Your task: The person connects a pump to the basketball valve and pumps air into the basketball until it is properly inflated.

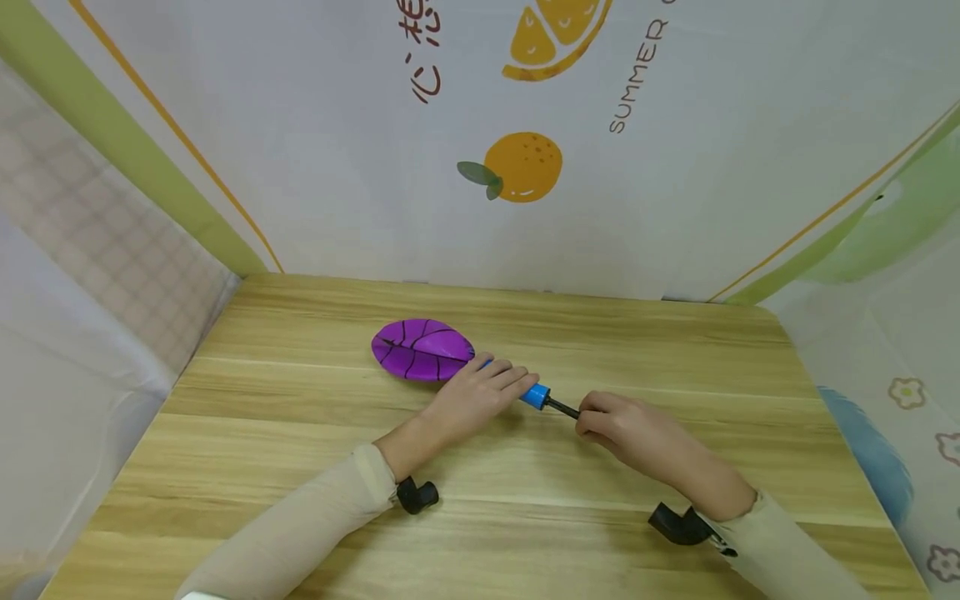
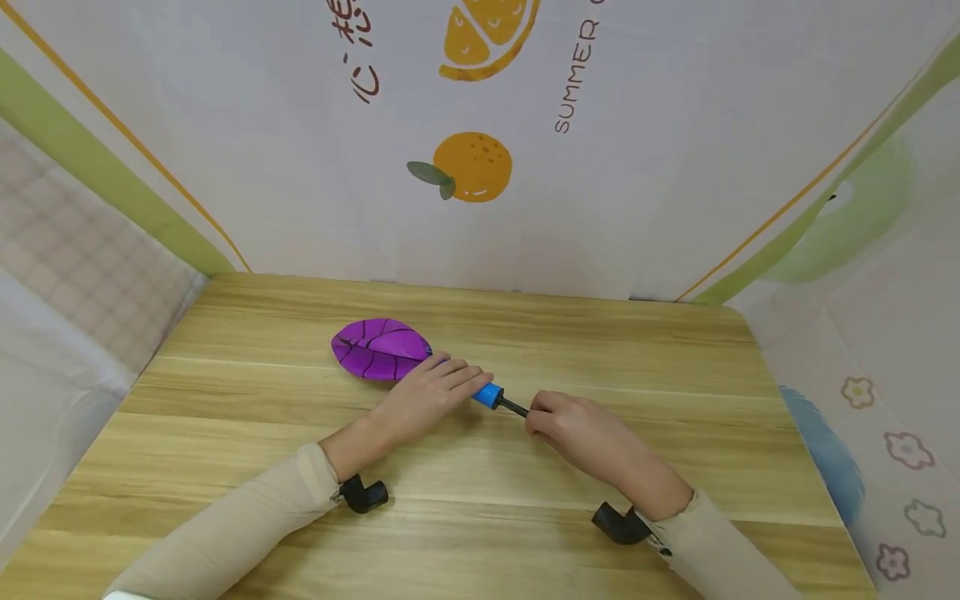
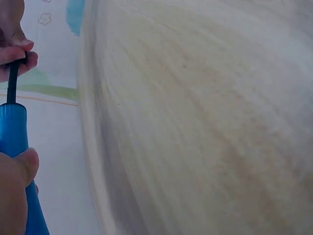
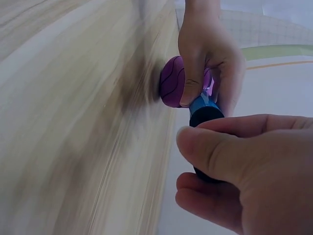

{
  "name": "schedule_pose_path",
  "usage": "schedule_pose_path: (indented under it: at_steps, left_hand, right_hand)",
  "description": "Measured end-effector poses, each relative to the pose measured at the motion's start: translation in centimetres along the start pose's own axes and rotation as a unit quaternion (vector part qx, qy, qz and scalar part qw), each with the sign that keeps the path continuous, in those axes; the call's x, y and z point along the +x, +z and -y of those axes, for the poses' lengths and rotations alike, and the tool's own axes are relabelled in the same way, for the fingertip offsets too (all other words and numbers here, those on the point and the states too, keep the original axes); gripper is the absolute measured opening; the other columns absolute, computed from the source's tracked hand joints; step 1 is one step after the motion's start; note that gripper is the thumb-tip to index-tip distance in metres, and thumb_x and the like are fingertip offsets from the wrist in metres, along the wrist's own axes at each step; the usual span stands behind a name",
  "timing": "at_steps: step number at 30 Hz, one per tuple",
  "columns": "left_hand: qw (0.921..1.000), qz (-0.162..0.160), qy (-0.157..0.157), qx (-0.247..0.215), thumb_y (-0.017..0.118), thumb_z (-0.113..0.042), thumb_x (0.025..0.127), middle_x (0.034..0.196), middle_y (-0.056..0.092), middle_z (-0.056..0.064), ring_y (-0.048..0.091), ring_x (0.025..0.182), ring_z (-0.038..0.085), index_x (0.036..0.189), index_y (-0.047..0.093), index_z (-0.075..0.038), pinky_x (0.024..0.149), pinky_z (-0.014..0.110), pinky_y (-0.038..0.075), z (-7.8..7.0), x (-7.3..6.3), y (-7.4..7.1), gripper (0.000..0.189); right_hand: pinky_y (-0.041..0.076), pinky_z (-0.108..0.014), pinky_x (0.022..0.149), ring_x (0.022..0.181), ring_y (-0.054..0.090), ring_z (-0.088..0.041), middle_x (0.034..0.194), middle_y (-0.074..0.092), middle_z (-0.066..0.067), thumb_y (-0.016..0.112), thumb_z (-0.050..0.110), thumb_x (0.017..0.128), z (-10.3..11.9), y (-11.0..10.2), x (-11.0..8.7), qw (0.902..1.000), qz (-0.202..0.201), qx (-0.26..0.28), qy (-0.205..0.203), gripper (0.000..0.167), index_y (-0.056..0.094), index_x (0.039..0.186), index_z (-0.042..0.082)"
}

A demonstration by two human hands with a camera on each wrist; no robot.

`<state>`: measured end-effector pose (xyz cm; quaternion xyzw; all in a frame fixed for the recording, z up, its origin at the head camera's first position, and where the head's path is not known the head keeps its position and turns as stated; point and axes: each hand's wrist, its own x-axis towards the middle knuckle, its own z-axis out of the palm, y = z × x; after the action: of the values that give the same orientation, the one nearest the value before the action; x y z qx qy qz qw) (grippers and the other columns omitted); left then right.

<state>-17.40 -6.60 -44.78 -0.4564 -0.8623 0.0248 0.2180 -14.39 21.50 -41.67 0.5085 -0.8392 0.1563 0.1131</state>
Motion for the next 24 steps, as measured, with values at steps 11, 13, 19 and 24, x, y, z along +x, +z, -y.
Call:
schedule_pose_path:
  at_steps: [11,13,19,24]
  left_hand:
    - [1.0,0.004,0.005,-0.003,0.066,-0.009,0.097,0.132,0.066,-0.002,0.06,0.116,0.017,0.142,0.059,-0.016,0.102,0.039,0.048,-0.3,0.1,-0.2,0.046]
    - [1.0,0.008,0.004,-0.004,0.066,-0.009,0.097,0.132,0.065,-0.002,0.06,0.117,0.017,0.142,0.059,-0.016,0.102,0.039,0.048,-0.3,0.1,-0.2,0.046]
    - [0.9999,0.01,0.001,-0.005,0.065,-0.011,0.097,0.133,0.065,-0.003,0.06,0.117,0.017,0.141,0.059,-0.018,0.103,0.039,0.047,-0.4,0.2,-0.1,0.045]
    - [0.9999,0.013,-0.001,-0.003,0.065,-0.011,0.097,0.132,0.065,-0.004,0.06,0.117,0.016,0.142,0.059,-0.018,0.103,0.038,0.046,-0.2,0.2,-0.2,0.045]
  right_hand:
    - [0.055,-0.021,0.068,0.078,0.065,-0.011,0.093,0.064,-0.001,0.086,-0.001,0.076,-0.3,1.1,1.5,0.9999,0.002,-0.013,-0.007,0.022,0.071,0.086,0.011]
    - [0.055,-0.021,0.068,0.078,0.065,-0.011,0.093,0.065,-0.002,0.085,-0.001,0.077,-0.2,1.2,1.7,0.9999,0.001,-0.013,-0.009,0.021,0.071,0.085,0.011]
    - [0.056,-0.022,0.068,0.078,0.065,-0.011,0.093,0.065,-0.001,0.085,0.0,0.077,-0.2,1.5,2.0,1.0,-0.002,-0.007,-0.005,0.019,0.072,0.085,0.011]
    - [0.057,-0.023,0.068,0.078,0.067,-0.012,0.093,0.065,-0.002,0.086,0.0,0.076,-0.2,1.7,2.2,0.9999,-0.006,-0.008,-0.002,0.02,0.073,0.086,0.01]
